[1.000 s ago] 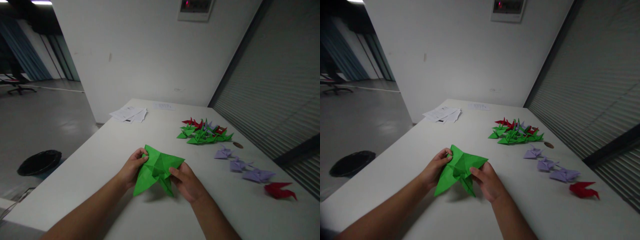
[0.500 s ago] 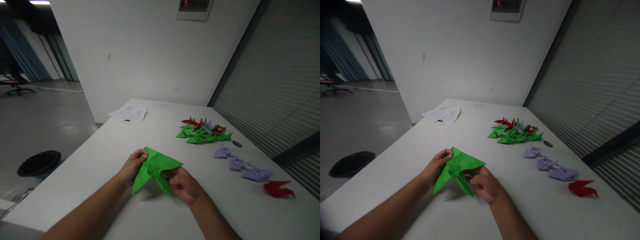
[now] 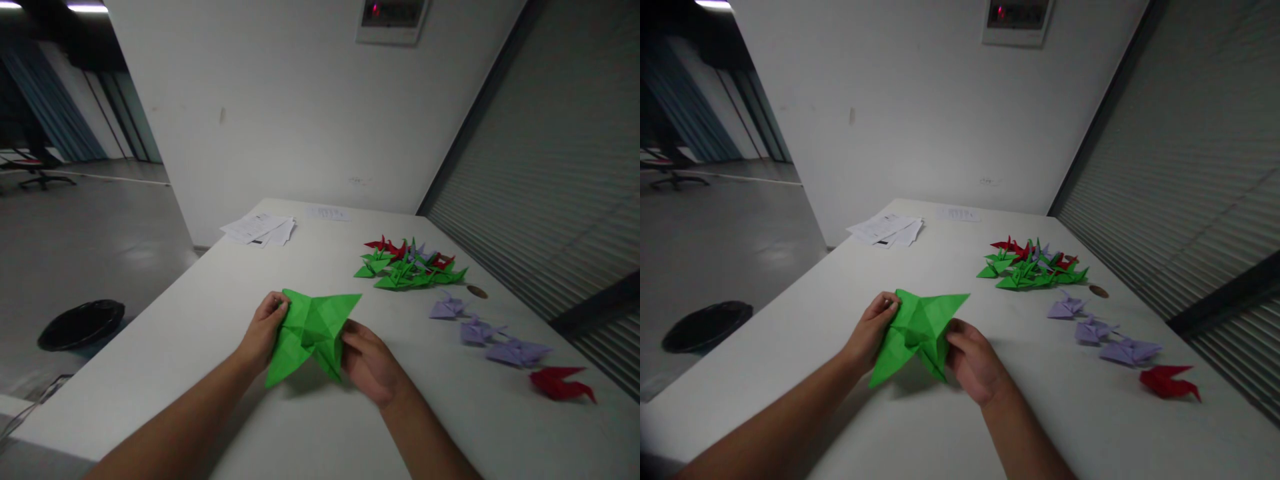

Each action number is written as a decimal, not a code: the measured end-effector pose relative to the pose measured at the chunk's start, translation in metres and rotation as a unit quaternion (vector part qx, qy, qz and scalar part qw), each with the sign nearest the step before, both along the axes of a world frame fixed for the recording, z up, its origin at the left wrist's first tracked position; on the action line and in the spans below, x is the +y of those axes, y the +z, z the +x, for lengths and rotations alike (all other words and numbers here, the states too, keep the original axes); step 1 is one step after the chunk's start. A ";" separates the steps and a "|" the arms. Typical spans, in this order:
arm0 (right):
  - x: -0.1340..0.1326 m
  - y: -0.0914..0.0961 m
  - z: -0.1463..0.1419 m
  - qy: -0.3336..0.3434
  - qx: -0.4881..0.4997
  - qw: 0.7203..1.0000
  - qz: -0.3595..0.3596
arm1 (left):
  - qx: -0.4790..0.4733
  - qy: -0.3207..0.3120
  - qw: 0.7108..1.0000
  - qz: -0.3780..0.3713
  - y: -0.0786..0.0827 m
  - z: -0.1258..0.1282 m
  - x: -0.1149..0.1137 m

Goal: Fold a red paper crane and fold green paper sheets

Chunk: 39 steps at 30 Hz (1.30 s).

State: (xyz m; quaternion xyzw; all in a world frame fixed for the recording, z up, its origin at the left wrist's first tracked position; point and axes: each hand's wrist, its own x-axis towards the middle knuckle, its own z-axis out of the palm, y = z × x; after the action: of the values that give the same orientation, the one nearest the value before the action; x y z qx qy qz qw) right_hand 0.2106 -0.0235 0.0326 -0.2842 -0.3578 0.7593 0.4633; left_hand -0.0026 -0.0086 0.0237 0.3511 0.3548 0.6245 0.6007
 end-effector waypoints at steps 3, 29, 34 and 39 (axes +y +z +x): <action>0.004 0.002 0.009 -0.005 0.003 1.000 -0.016 | -0.028 0.024 0.999 0.002 0.008 -0.006 0.002; 0.012 -0.028 -0.012 -0.268 -0.078 0.956 0.088 | -0.179 -0.149 0.970 0.067 -0.004 0.011 -0.015; 0.011 -0.034 -0.011 -0.334 -0.116 0.928 0.120 | -0.160 -0.119 0.974 0.110 -0.003 0.017 -0.018; 0.002 -0.037 -0.014 -0.374 -0.220 0.874 0.220 | -0.102 -0.027 0.994 0.023 -0.007 0.024 -0.016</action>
State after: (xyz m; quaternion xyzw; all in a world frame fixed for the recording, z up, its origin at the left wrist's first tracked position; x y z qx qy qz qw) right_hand 0.1966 -0.0219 -0.0041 -0.4470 -0.4752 0.3493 0.6726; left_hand 0.0218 -0.0247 0.0171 0.3081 0.2676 0.6489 0.6422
